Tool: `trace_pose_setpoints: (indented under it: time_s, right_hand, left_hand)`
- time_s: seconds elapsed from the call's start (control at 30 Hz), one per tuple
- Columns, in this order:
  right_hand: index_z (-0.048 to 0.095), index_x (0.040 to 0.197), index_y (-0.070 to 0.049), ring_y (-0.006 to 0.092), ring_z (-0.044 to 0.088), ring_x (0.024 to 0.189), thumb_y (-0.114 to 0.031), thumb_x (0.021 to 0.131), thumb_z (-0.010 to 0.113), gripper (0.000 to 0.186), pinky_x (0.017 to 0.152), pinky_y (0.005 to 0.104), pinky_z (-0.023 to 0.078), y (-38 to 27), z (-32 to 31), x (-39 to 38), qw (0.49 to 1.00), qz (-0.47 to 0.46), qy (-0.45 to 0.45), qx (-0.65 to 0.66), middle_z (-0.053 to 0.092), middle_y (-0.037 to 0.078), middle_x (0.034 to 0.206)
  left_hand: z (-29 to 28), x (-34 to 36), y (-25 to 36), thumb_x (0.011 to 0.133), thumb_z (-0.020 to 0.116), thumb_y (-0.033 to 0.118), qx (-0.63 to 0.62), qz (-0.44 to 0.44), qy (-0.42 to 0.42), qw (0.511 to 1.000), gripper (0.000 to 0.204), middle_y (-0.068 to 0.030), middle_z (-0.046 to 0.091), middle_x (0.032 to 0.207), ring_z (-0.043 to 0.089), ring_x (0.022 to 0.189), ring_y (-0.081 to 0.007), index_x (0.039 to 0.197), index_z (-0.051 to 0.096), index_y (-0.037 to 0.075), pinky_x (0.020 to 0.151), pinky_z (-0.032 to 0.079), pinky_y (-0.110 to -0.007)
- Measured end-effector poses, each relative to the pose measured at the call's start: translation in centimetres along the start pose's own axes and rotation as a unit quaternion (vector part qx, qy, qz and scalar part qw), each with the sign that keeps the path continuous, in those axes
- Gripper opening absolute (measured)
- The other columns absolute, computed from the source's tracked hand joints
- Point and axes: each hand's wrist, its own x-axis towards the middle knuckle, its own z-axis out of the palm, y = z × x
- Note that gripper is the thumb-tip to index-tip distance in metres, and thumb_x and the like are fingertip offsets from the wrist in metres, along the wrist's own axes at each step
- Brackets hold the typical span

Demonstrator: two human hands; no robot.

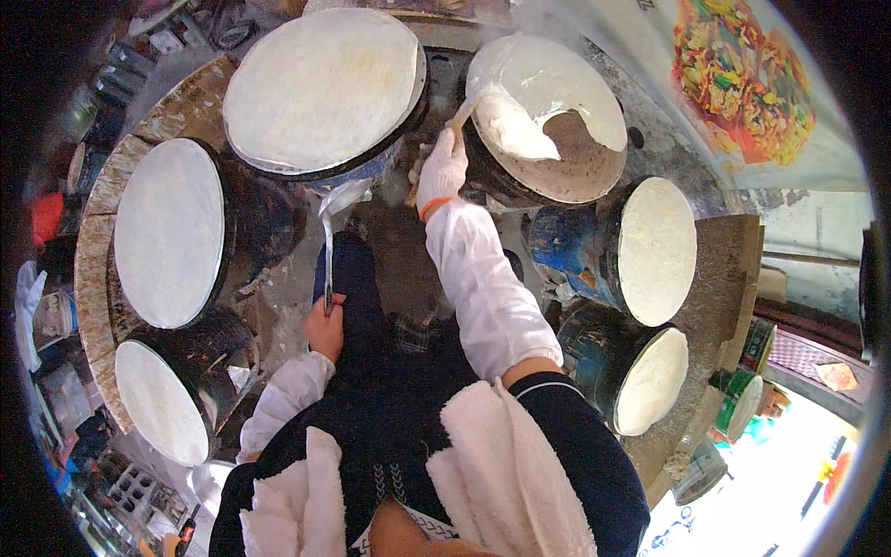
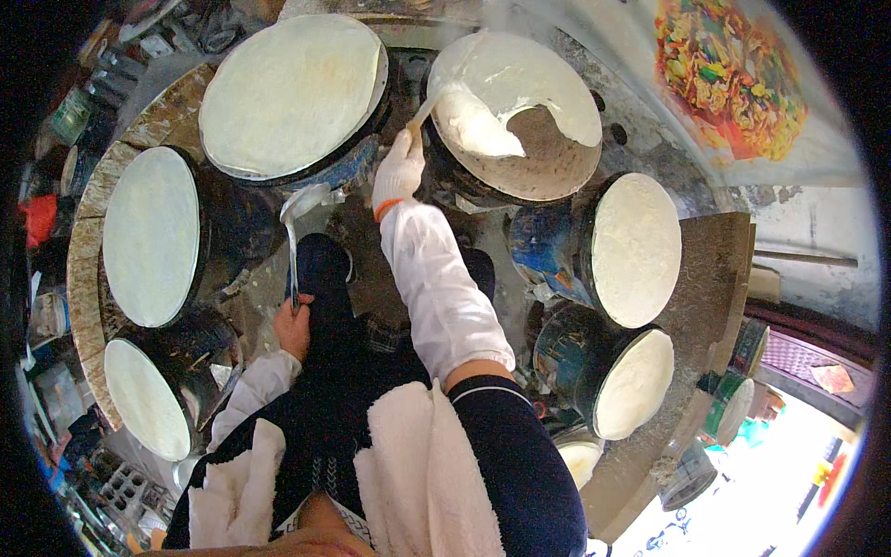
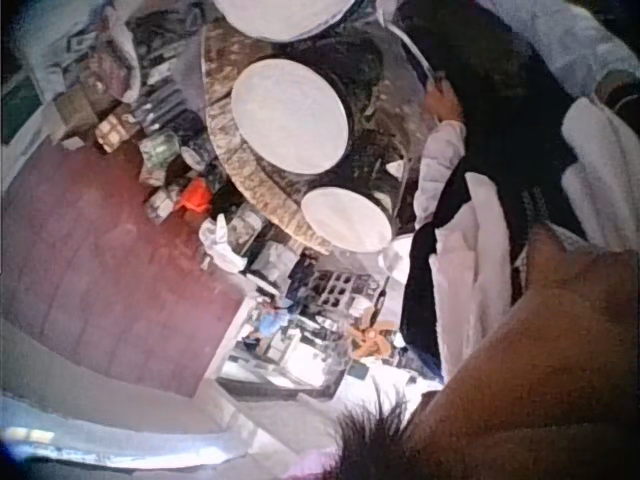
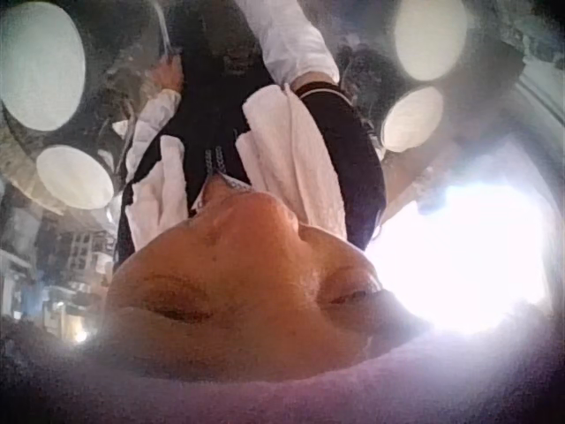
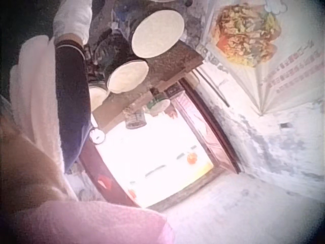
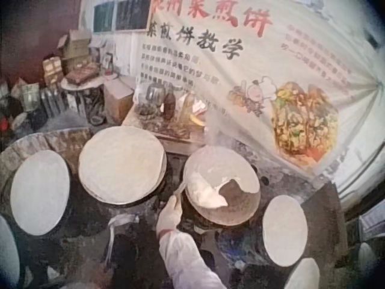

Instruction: The person pours batter onto multiple hot griddles, spreads it into thin circles, flips the crepes, and stacks the finished ones. They use a ladle to dispense batter and a wooden spatula to spread and flip the crepes across several burners.

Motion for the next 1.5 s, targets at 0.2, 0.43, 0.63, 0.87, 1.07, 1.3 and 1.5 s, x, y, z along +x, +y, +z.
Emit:
trace_pose_setpoints:
  time_s: [0.2,0.43,0.63,0.87,1.07,1.3,1.5]
  right_hand:
    - [0.056,0.131,-0.021,0.0121,0.045,0.05,-0.04,0.103,0.051,0.034,0.041,0.0301,0.039,-3.9,-7.3,-11.6,0.981,0.187,0.015,0.053,0.054,-0.001,0.076]
    - [0.054,0.122,-0.018,0.013,0.042,0.047,-0.043,0.103,0.048,0.032,0.04,0.0297,0.036,-5.9,-14.8,-10.5,0.975,0.18,0.01,0.129,0.053,0.001,0.074]
    - [0.049,0.144,-0.016,0.013,0.051,0.05,-0.033,0.102,0.051,0.045,0.043,0.0325,0.045,-2.4,-15.1,-11.2,0.981,0.111,-0.097,-0.122,0.061,0.003,0.075]
    - [0.059,0.117,-0.017,0.0109,0.048,0.043,-0.032,0.104,0.049,0.022,0.039,0.026,0.041,-10.4,-27.8,-8.4,0.975,0.142,-0.054,-0.161,0.059,0.0,0.069]
    - [0.043,0.149,-0.008,0.0321,0.063,0.118,-0.023,0.099,0.056,0.053,0.099,0.037,0.048,-2.4,-26.7,-8.8,0.913,-0.201,-0.167,-0.315,0.064,0.021,0.129]
    - [0.046,0.147,-0.001,0.0173,0.057,0.119,-0.015,0.098,0.058,0.051,0.099,0.0298,0.046,-7.9,-36.7,-3.6,0.957,-0.122,-0.126,-0.229,0.061,0.014,0.135]
    - [0.047,0.145,0.0,0.0175,0.06,0.11,-0.016,0.1,0.056,0.049,0.097,0.0283,0.047,-6.6,-34.4,-6.7,0.944,-0.002,-0.231,-0.236,0.063,0.012,0.13]
  left_hand:
    - [0.1,0.1,-2.3,0.09,0.06,0.011,-0.031,-0.005,0.014,0.999,0.015,-0.0046,0.065,0.078,0.06,0.072,-0.0155,0.101,0.07,0.008,0.07,0.048,-0.032]
    - [-0.5,-0.3,-1.0,0.09,0.062,0.012,0.011,-0.012,0.002,1.0,0.014,-0.0063,0.065,0.077,0.062,0.073,-0.017,0.1,0.07,0.008,0.07,0.049,-0.033]
    - [0.9,-0.7,1.2,0.091,0.062,0.013,-0.015,-0.038,-0.033,0.999,0.012,-0.0019,0.059,0.07,0.056,0.067,-0.0111,0.098,0.07,0.008,0.065,0.045,-0.029]
    - [2.9,-0.6,1.2,0.091,0.062,0.015,-0.004,0.059,-0.018,0.998,0.011,0.0,0.057,0.069,0.054,0.065,-0.0092,0.095,0.071,0.009,0.063,0.044,-0.028]
    - [4.8,0.0,0.2,0.091,0.063,0.016,0.003,0.084,-0.025,0.996,0.011,-0.0018,0.06,0.069,0.057,0.065,-0.0119,0.095,0.071,0.009,0.064,0.046,-0.03]
    - [5.1,-0.4,1.8,0.09,0.063,0.015,0.054,0.071,-0.024,0.996,0.01,-0.0008,0.058,0.067,0.056,0.064,-0.0093,0.094,0.07,0.008,0.062,0.044,-0.03]
    - [5.4,-0.8,2.6,0.09,0.063,0.014,0.089,0.074,-0.024,0.993,0.011,-0.0018,0.059,0.066,0.056,0.063,-0.0114,0.095,0.07,0.008,0.061,0.044,-0.031]
